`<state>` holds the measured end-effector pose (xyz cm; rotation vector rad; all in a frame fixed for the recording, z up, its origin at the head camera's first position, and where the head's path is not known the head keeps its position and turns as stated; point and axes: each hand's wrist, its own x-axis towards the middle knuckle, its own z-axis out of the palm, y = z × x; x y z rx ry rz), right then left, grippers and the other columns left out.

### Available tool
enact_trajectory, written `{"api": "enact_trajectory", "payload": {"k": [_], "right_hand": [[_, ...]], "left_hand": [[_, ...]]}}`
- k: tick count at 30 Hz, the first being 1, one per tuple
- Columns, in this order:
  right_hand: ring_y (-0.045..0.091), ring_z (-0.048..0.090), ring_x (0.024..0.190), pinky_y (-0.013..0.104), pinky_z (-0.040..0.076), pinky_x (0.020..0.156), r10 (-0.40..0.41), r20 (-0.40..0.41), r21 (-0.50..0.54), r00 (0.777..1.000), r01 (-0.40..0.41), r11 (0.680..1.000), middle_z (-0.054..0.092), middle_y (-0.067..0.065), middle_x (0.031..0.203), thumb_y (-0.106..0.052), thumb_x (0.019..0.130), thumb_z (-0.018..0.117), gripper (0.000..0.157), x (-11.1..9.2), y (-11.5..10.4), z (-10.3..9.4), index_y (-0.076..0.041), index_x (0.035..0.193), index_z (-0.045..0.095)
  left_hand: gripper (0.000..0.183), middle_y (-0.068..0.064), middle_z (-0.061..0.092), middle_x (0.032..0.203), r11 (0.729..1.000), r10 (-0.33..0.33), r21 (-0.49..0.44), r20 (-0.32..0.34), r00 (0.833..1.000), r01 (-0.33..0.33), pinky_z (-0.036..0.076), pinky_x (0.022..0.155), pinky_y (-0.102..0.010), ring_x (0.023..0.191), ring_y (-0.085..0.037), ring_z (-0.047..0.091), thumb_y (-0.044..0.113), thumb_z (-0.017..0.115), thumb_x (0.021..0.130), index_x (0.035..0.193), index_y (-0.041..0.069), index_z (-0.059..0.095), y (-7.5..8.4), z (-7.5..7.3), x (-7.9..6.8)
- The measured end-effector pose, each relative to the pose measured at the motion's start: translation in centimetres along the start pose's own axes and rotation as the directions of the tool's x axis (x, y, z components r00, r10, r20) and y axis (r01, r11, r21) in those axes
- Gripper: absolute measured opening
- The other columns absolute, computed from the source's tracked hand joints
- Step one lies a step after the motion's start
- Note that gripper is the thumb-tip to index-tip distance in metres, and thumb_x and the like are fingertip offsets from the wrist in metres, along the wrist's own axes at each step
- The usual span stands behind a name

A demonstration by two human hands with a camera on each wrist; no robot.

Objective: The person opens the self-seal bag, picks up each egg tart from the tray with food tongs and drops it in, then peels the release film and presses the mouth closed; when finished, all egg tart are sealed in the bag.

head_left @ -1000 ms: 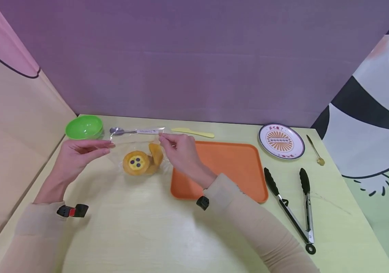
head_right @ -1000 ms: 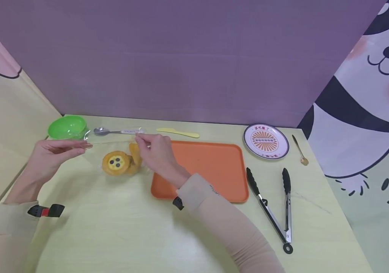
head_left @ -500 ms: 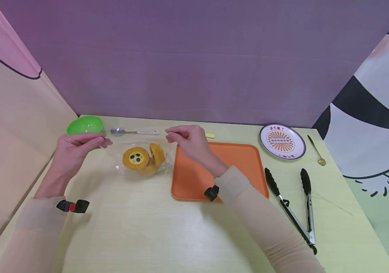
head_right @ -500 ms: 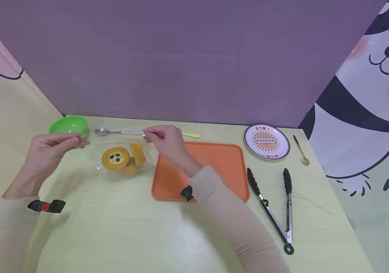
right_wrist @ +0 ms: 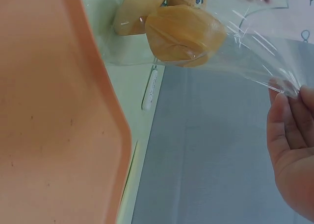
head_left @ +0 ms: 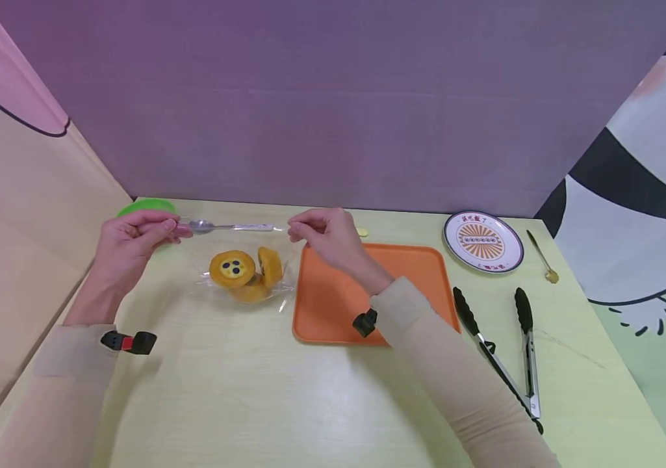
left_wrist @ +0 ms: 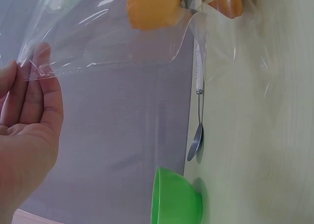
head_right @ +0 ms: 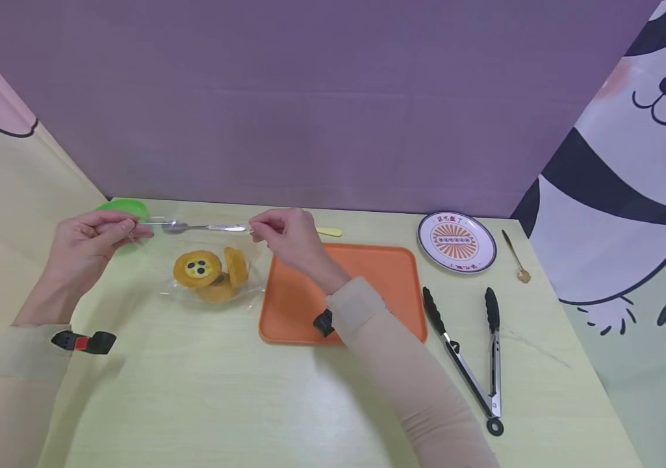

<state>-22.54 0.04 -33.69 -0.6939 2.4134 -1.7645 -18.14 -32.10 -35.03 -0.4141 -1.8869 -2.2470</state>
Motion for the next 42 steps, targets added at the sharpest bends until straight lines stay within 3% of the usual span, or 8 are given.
{"api": "enact_trajectory", "payload": {"k": [4, 9, 20, 28, 35, 42], "right_hand": [[0.015, 0.068, 0.072, 0.028, 0.056, 0.062, -0.003, 0.01, 0.036, 1.0, 0.003, 0.999, 0.071, 0.015, 0.085, -0.007, 0.089, 0.062, 0.017, 0.1, -0.2, -0.2, -0.003, 0.103, 0.071], [0.015, 0.068, 0.074, 0.03, 0.057, 0.061, -0.002, 0.018, 0.069, 1.0, 0.001, 0.998, 0.072, 0.01, 0.085, -0.012, 0.09, 0.062, 0.02, 0.7, 1.0, 0.0, -0.012, 0.108, 0.071], [0.015, 0.067, 0.074, 0.032, 0.057, 0.058, -0.1, -0.02, 0.032, 0.995, 0.1, 0.994, 0.072, 0.006, 0.086, -0.014, 0.09, 0.063, 0.017, 0.8, 1.2, -0.3, -0.01, 0.103, 0.073], [0.021, 0.068, 0.075, 0.03, 0.056, 0.058, -0.068, 0.015, 0.13, 0.998, 0.065, 0.989, 0.072, 0.011, 0.086, -0.005, 0.09, 0.06, 0.022, 0.9, 1.0, -0.3, -0.008, 0.11, 0.07], [0.036, 0.066, 0.08, 0.024, 0.054, 0.056, -0.071, 0.01, 0.173, 0.997, 0.068, 0.982, 0.069, 0.024, 0.091, 0.002, 0.089, 0.058, 0.02, -0.1, -0.9, -0.4, 0.005, 0.106, 0.069], [0.035, 0.066, 0.078, 0.024, 0.054, 0.055, -0.111, -0.014, 0.167, 0.994, 0.112, 0.98, 0.068, 0.027, 0.093, 0.005, 0.089, 0.057, 0.018, -0.4, -1.1, -0.4, 0.009, 0.102, 0.068]], "left_hand": [[0.022, -0.014, 0.071, 0.093, 0.999, 0.017, -0.034, 0.015, 1.0, -0.017, 0.056, 0.074, -0.025, 0.082, -0.022, 0.07, -0.01, 0.056, 0.087, 0.108, -0.017, 0.057, -0.2, -0.1, 0.2], [0.022, -0.016, 0.071, 0.094, 0.995, 0.051, -0.089, 0.012, 0.999, -0.05, 0.057, 0.073, -0.026, 0.083, -0.024, 0.07, -0.014, 0.054, 0.086, 0.108, -0.019, 0.056, -0.4, -0.1, 0.4], [0.022, -0.009, 0.072, 0.086, 0.996, 0.067, 0.064, -0.056, 0.996, -0.064, 0.056, 0.073, -0.022, 0.076, -0.017, 0.069, -0.006, 0.062, 0.085, 0.104, -0.016, 0.061, -0.3, -0.1, 0.5], [0.019, -0.014, 0.07, 0.088, 0.992, 0.118, -0.033, -0.019, 0.993, -0.118, 0.057, 0.072, -0.025, 0.077, -0.021, 0.069, -0.015, 0.057, 0.084, 0.101, -0.023, 0.057, -0.2, -0.1, 0.6], [0.016, -0.014, 0.068, 0.09, 0.994, 0.075, -0.072, -0.03, 0.997, -0.077, 0.056, 0.076, -0.026, 0.078, -0.021, 0.068, -0.012, 0.057, 0.086, 0.099, -0.02, 0.059, -0.3, -0.2, 0.6], [0.015, -0.013, 0.067, 0.091, 0.996, 0.051, -0.072, -0.014, 0.999, -0.052, 0.055, 0.078, -0.026, 0.079, -0.021, 0.068, -0.01, 0.056, 0.087, 0.099, -0.019, 0.058, -0.2, -0.4, 0.6]]}}
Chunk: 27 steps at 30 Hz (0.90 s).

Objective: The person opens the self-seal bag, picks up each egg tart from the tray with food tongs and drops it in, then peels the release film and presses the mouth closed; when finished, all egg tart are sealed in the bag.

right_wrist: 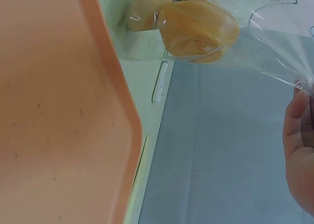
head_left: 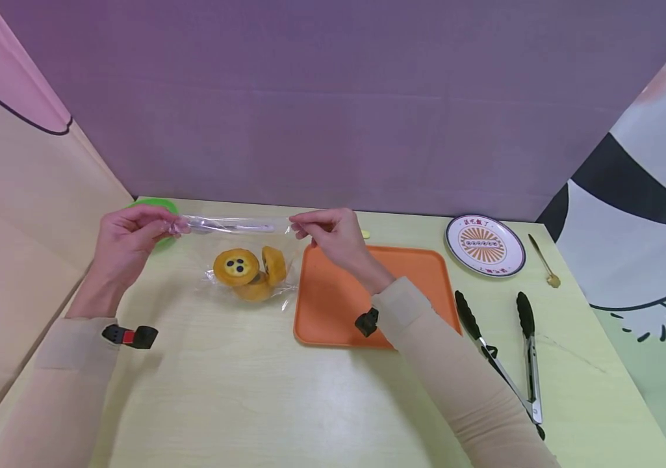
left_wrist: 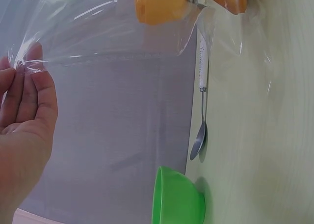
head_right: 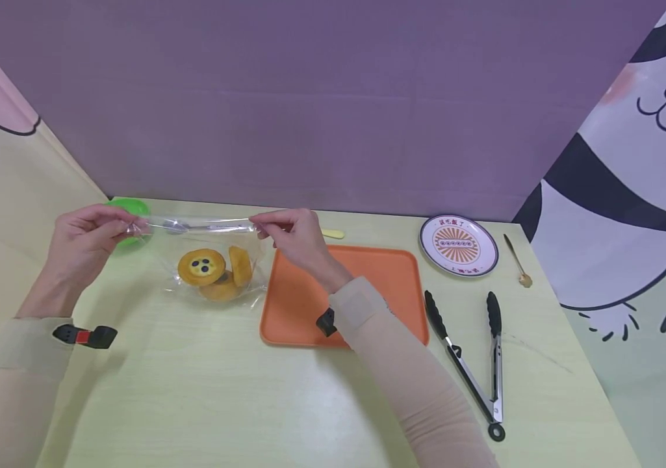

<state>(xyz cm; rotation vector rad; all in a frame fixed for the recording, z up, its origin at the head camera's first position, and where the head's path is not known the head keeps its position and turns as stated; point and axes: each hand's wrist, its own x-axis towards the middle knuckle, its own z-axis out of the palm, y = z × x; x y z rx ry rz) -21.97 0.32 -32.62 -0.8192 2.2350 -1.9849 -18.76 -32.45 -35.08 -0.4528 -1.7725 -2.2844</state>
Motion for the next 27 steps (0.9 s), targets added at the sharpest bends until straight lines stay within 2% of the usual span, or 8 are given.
{"api": "enact_trajectory", "payload": {"k": [6, 9, 12, 15, 17, 20, 24, 27], "right_hand": [[0.016, 0.066, 0.071, 0.024, 0.054, 0.056, -0.007, -0.026, -0.062, 1.0, 0.006, 0.998, 0.07, 0.021, 0.092, 0.004, 0.088, 0.057, 0.016, -0.2, -0.11, 0.09, 0.006, 0.098, 0.071], [0.013, 0.065, 0.069, 0.024, 0.053, 0.055, -0.026, -0.033, -0.092, 0.999, 0.023, 0.995, 0.07, 0.019, 0.09, 0.005, 0.088, 0.057, 0.017, -0.32, -0.17, 0.13, 0.005, 0.096, 0.072], [0.013, 0.065, 0.068, 0.031, 0.054, 0.054, -0.041, -0.037, -0.116, 0.998, 0.036, 0.993, 0.07, 0.019, 0.089, 0.004, 0.088, 0.056, 0.018, -0.41, -0.21, 0.15, 0.004, 0.095, 0.072], [0.012, 0.065, 0.068, 0.035, 0.054, 0.055, -0.05, -0.037, -0.128, 0.998, 0.045, 0.991, 0.07, 0.019, 0.089, 0.005, 0.088, 0.055, 0.018, -0.46, -0.24, 0.15, 0.004, 0.095, 0.072], [0.014, 0.066, 0.069, 0.03, 0.053, 0.053, -0.065, -0.038, -0.138, 0.997, 0.059, 0.989, 0.071, 0.018, 0.088, 0.005, 0.088, 0.055, 0.018, -0.47, -0.26, 0.15, 0.004, 0.095, 0.072], [0.019, 0.067, 0.072, 0.024, 0.051, 0.053, -0.107, -0.035, -0.169, 0.994, 0.1, 0.981, 0.071, 0.018, 0.089, 0.007, 0.087, 0.054, 0.019, -0.47, -0.32, 0.16, 0.006, 0.094, 0.072], [0.024, 0.067, 0.075, 0.027, 0.054, 0.06, -0.168, -0.02, -0.208, 0.986, 0.161, 0.965, 0.071, 0.019, 0.09, 0.009, 0.085, 0.051, 0.022, -0.5, -0.38, 0.13, 0.008, 0.094, 0.071], [0.021, 0.066, 0.074, 0.024, 0.05, 0.055, -0.178, -0.008, -0.218, 0.984, 0.172, 0.961, 0.071, 0.019, 0.088, 0.011, 0.083, 0.045, 0.029, -0.39, -0.02, -0.01, 0.006, 0.094, 0.072]], "left_hand": [[0.013, -0.017, 0.064, 0.094, 0.997, 0.005, -0.081, 0.072, 0.997, 0.001, 0.055, 0.08, -0.027, 0.081, -0.024, 0.069, -0.014, 0.049, 0.089, 0.098, -0.021, 0.056, -0.07, -0.19, 0.12], [0.019, -0.019, 0.063, 0.095, 0.989, 0.017, -0.149, 0.126, 0.992, 0.002, 0.055, 0.083, -0.03, 0.082, -0.027, 0.068, -0.015, 0.04, 0.092, 0.098, -0.021, 0.057, -0.11, -0.37, 0.21], [0.025, -0.019, 0.065, 0.094, 0.983, 0.027, -0.182, 0.164, 0.986, 0.004, 0.054, 0.085, -0.031, 0.083, -0.029, 0.068, -0.013, 0.036, 0.093, 0.098, -0.019, 0.059, -0.1, -0.5, 0.27], [0.02, -0.017, 0.069, 0.093, 0.995, 0.036, -0.098, 0.161, 0.986, -0.02, 0.054, 0.084, -0.028, 0.084, -0.026, 0.069, -0.015, 0.042, 0.091, 0.099, -0.018, 0.059, -0.02, -0.47, 0.25], [0.015, -0.014, 0.071, 0.092, 0.999, 0.031, 0.014, 0.128, 0.991, -0.033, 0.055, 0.081, -0.025, 0.083, -0.022, 0.07, -0.016, 0.051, 0.087, 0.1, -0.017, 0.06, 0.03, -0.45, 0.19], [0.02, -0.01, 0.072, 0.091, 0.989, 0.011, 0.145, 0.082, 0.997, -0.023, 0.055, 0.078, -0.024, 0.081, -0.018, 0.071, -0.016, 0.059, 0.082, 0.102, -0.017, 0.058, 0.11, -0.47, 0.08], [0.023, -0.009, 0.073, 0.09, 0.983, -0.009, 0.181, 0.054, 0.998, -0.001, 0.054, 0.076, -0.025, 0.08, -0.017, 0.071, -0.015, 0.061, 0.081, 0.103, -0.016, 0.058, 0.24, -0.45, 0.14], [0.025, -0.007, 0.073, 0.088, 0.984, -0.017, 0.177, 0.033, 0.999, 0.011, 0.055, 0.075, -0.023, 0.078, -0.016, 0.071, -0.015, 0.062, 0.08, 0.105, -0.013, 0.06, 0.41, -0.31, 0.19]]}}
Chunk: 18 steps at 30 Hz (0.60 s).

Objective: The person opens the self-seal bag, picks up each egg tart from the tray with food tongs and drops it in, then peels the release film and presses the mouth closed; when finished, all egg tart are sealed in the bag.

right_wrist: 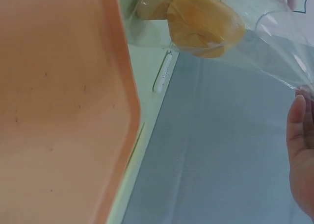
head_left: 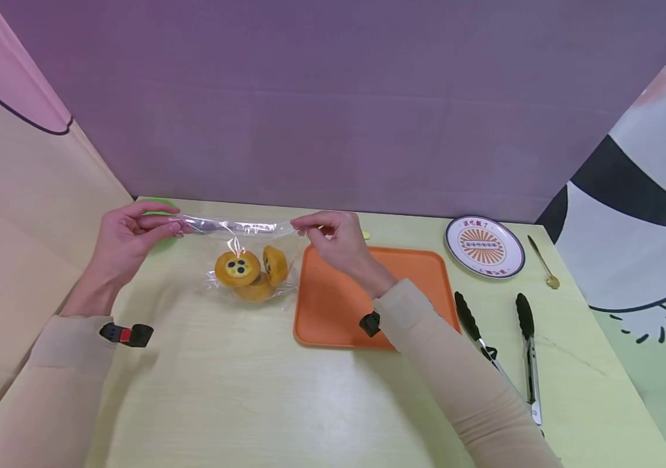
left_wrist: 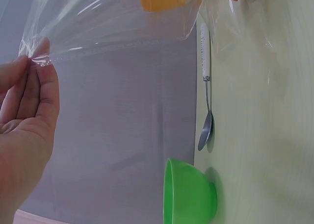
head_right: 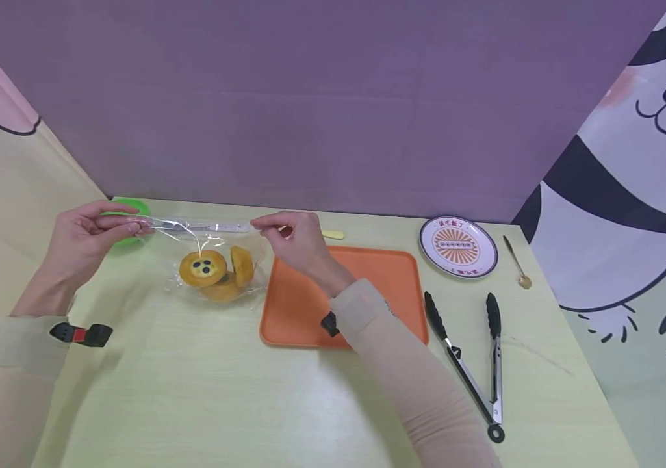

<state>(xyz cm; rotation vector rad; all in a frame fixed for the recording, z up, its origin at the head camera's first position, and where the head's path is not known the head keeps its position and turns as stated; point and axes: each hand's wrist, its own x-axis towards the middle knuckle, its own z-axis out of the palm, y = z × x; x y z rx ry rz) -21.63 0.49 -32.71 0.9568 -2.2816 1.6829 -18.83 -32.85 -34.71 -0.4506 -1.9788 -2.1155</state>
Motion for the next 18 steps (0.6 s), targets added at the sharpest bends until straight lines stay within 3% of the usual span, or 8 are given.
{"api": "enact_trajectory", "payload": {"k": [4, 8, 12, 15, 18], "right_hand": [[0.019, 0.066, 0.079, 0.02, 0.038, 0.048, 0.009, 0.041, 0.005, 0.999, -0.009, 1.0, 0.071, 0.014, 0.093, 0.011, 0.08, 0.041, 0.037, 0.2, 1.3, -0.1, 0.001, 0.097, 0.073], [0.013, 0.068, 0.086, 0.026, 0.051, 0.062, -0.019, 0.127, -0.015, 0.992, 0.021, 1.0, 0.071, 0.006, 0.104, 0.006, 0.08, 0.043, 0.037, 0.6, 1.6, -0.2, -0.005, 0.098, 0.073], [0.004, 0.066, 0.084, 0.028, 0.055, 0.072, -0.036, 0.203, -0.072, 0.979, 0.051, 0.996, 0.071, -0.001, 0.101, -0.003, 0.083, 0.047, 0.031, 1.3, 0.4, -0.3, -0.01, 0.098, 0.073], [-0.001, 0.063, 0.082, 0.022, 0.054, 0.071, 0.0, 0.259, -0.164, 0.966, 0.044, 0.986, 0.071, -0.008, 0.094, -0.019, 0.089, 0.056, 0.021, 2.3, -0.9, 0.1, -0.014, 0.1, 0.073], [-0.003, 0.061, 0.082, 0.016, 0.051, 0.073, 0.06, 0.337, -0.318, 0.94, 0.053, 0.947, 0.069, -0.01, 0.092, -0.036, 0.088, 0.063, 0.029, 3.6, -2.7, 0.9, -0.016, 0.106, 0.071]], "left_hand": [[0.03, -0.007, 0.073, 0.087, 1.0, -0.004, -0.015, -0.017, 1.0, 0.003, 0.054, 0.075, -0.023, 0.079, -0.016, 0.071, -0.016, 0.062, 0.08, 0.109, -0.011, 0.059, 0.0, 0.2, -0.1], [0.032, -0.007, 0.073, 0.086, 1.0, 0.008, -0.004, -0.035, 0.999, -0.008, 0.054, 0.074, -0.023, 0.078, -0.015, 0.071, -0.017, 0.062, 0.079, 0.11, -0.012, 0.058, 0.0, 0.4, -0.1], [0.031, -0.006, 0.073, 0.086, 1.0, 0.013, 0.012, -0.049, 0.999, -0.012, 0.055, 0.072, -0.022, 0.078, -0.014, 0.071, -0.016, 0.063, 0.078, 0.109, -0.01, 0.06, 0.0, 0.8, -0.2], [0.03, -0.006, 0.073, 0.085, 1.0, 0.013, -0.002, -0.048, 0.999, -0.013, 0.055, 0.071, -0.023, 0.077, -0.014, 0.071, -0.017, 0.063, 0.078, 0.107, -0.009, 0.061, 0.0, 0.9, -0.2], [0.03, -0.007, 0.073, 0.084, 1.0, 0.015, -0.014, -0.043, 0.999, -0.016, 0.055, 0.071, -0.023, 0.075, -0.015, 0.071, -0.019, 0.062, 0.078, 0.106, -0.009, 0.061, 0.0, 1.0, -0.1]]}}
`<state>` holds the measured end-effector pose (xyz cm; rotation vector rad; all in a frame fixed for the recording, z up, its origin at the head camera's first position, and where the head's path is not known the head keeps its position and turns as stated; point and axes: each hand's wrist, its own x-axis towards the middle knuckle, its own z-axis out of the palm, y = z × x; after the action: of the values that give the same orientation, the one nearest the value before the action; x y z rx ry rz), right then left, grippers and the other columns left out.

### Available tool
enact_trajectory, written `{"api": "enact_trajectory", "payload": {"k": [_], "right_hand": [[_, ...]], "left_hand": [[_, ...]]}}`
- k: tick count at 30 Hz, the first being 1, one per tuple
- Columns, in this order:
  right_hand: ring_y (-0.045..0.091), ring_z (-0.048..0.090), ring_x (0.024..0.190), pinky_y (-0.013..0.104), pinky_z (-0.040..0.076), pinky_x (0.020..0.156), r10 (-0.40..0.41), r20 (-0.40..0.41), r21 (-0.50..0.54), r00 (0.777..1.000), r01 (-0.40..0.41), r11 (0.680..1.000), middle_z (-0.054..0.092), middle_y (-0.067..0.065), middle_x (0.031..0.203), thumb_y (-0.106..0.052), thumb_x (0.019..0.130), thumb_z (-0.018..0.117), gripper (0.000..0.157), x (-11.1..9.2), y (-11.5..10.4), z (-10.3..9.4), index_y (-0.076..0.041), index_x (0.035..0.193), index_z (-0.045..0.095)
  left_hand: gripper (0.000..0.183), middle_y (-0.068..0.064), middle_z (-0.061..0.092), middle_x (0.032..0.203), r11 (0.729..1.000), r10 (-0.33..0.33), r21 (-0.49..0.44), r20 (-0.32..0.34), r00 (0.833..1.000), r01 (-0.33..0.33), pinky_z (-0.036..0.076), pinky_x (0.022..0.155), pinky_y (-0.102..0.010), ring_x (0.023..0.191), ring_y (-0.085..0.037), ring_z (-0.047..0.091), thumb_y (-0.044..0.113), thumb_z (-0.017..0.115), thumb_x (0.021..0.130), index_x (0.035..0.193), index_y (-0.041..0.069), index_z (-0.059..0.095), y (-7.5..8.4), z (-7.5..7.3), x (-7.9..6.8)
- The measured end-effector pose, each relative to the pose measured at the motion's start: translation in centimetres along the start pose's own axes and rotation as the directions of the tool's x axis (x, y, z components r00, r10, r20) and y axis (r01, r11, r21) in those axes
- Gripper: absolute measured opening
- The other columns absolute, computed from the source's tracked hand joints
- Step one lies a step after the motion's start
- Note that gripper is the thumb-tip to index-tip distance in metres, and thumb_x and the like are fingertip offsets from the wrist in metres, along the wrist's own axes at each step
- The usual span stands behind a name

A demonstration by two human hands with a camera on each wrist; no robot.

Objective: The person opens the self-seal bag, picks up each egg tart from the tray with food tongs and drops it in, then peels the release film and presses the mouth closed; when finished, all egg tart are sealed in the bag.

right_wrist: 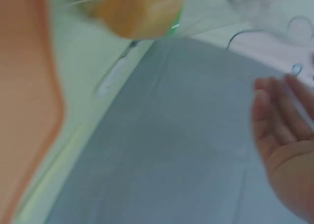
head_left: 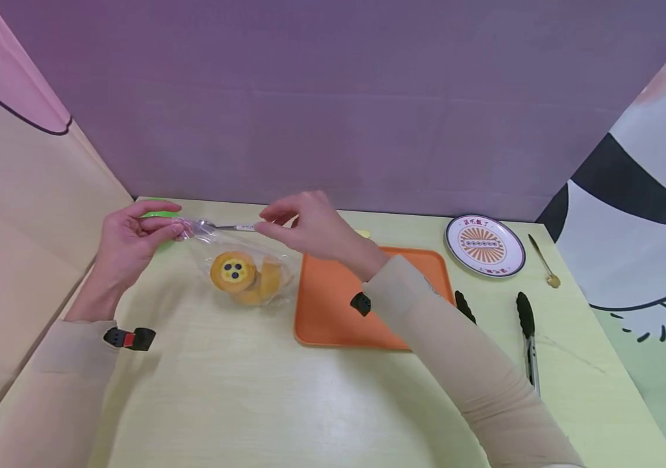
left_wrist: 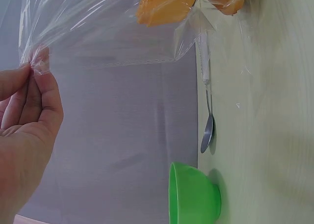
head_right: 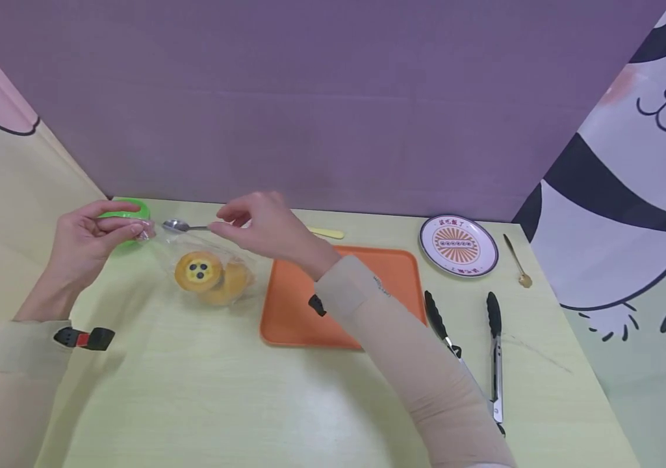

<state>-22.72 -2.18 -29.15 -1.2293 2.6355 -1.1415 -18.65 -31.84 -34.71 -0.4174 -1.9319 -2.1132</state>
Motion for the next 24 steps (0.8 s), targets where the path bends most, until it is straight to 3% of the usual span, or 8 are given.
{"api": "enact_trajectory", "payload": {"k": [4, 7, 10, 15, 19, 24], "right_hand": [[0.001, 0.06, 0.093, 0.016, 0.046, 0.083, 0.101, 0.149, -0.238, 0.984, -0.063, 0.969, 0.068, -0.007, 0.104, -0.049, 0.084, 0.064, 0.05, 2.1, -3.2, 0.3, -0.016, 0.121, 0.064], [0.009, 0.053, 0.105, 0.02, 0.043, 0.089, 0.224, 0.22, -0.376, 0.95, -0.129, 0.917, 0.063, -0.008, 0.113, -0.053, 0.081, 0.065, 0.058, 3.6, -5.5, 1.2, -0.018, 0.126, 0.058], [0.012, 0.047, 0.103, 0.021, 0.042, 0.083, 0.334, 0.247, -0.451, 0.91, -0.197, 0.871, 0.059, -0.01, 0.106, -0.054, 0.078, 0.068, 0.053, 5.2, -7.0, 2.6, -0.019, 0.116, 0.058], [0.01, 0.047, 0.081, 0.021, 0.041, 0.062, 0.437, 0.243, -0.426, 0.866, -0.309, 0.85, 0.053, -0.007, 0.085, -0.05, 0.075, 0.073, 0.042, 7.1, -7.2, 4.6, -0.019, 0.092, 0.051], [0.01, 0.047, 0.069, 0.021, 0.037, 0.054, 0.448, 0.237, -0.385, 0.862, -0.34, 0.858, 0.05, -0.005, 0.076, -0.048, 0.073, 0.075, 0.041, 8.0, -6.8, 5.9, -0.018, 0.088, 0.052], [0.009, 0.049, 0.069, 0.021, 0.04, 0.054, 0.423, 0.208, -0.38, 0.882, -0.326, 0.866, 0.053, -0.006, 0.073, -0.043, 0.076, 0.075, 0.032, 8.2, -6.3, 7.0, -0.019, 0.083, 0.055]], "left_hand": [[0.028, -0.007, 0.073, 0.085, 1.0, -0.003, 0.025, -0.006, 1.0, 0.003, 0.055, 0.071, -0.023, 0.076, -0.014, 0.071, -0.017, 0.063, 0.078, 0.105, -0.009, 0.061, 0.0, 0.2, 0.0], [0.027, -0.005, 0.073, 0.085, 0.998, -0.002, 0.064, -0.008, 1.0, 0.003, 0.055, 0.071, -0.022, 0.077, -0.013, 0.071, -0.015, 0.064, 0.079, 0.105, -0.009, 0.062, 0.0, 0.3, -0.1], [0.027, -0.004, 0.074, 0.085, 0.997, -0.007, 0.078, -0.007, 1.0, 0.007, 0.055, 0.072, -0.022, 0.078, -0.012, 0.071, -0.014, 0.064, 0.079, 0.105, -0.007, 0.062, 0.1, 0.4, -0.1], [0.027, -0.004, 0.074, 0.085, 0.997, -0.008, 0.075, 0.0, 1.0, 0.008, 0.055, 0.072, -0.02, 0.078, -0.012, 0.071, -0.015, 0.064, 0.079, 0.104, -0.006, 0.063, 0.3, 0.6, -0.2], [0.027, -0.003, 0.074, 0.085, 0.996, 0.006, 0.091, 0.008, 1.0, -0.007, 0.055, 0.071, -0.018, 0.08, -0.011, 0.07, -0.015, 0.065, 0.078, 0.105, -0.007, 0.063, 0.5, 0.8, -0.3], [0.027, -0.003, 0.074, 0.084, 0.995, 0.016, 0.1, 0.012, 1.0, -0.017, 0.055, 0.069, -0.018, 0.079, -0.011, 0.07, -0.015, 0.064, 0.078, 0.104, -0.008, 0.063, 0.6, 1.1, -0.6]]}}
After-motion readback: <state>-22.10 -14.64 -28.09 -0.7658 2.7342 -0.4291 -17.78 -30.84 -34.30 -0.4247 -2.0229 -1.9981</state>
